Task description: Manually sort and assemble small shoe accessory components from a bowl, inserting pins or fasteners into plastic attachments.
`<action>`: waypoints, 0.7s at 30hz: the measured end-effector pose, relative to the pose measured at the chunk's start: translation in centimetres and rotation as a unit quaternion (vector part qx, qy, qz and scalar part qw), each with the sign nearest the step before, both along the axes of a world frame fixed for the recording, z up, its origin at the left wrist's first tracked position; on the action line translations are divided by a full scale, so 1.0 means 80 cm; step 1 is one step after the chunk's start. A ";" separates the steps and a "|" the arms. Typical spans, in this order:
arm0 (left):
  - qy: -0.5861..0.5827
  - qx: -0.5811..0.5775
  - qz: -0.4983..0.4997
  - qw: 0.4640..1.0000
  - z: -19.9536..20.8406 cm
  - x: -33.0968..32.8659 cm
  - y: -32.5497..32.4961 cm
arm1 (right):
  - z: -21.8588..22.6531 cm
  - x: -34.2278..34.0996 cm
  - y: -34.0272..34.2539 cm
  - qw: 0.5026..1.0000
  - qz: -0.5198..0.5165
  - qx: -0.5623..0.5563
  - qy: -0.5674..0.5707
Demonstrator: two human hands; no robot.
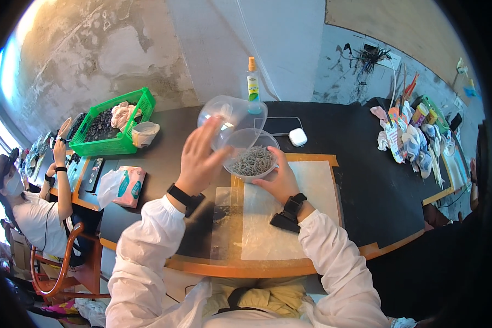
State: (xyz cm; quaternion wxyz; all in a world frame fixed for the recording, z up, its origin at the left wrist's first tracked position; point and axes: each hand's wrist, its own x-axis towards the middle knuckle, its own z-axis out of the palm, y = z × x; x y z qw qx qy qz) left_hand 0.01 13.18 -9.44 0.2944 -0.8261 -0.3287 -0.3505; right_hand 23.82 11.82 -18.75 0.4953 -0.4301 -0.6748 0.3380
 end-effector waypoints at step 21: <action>-0.374 -0.131 0.268 0.878 -0.113 -0.164 0.101 | -0.004 0.005 0.000 0.999 -0.015 0.029 -0.019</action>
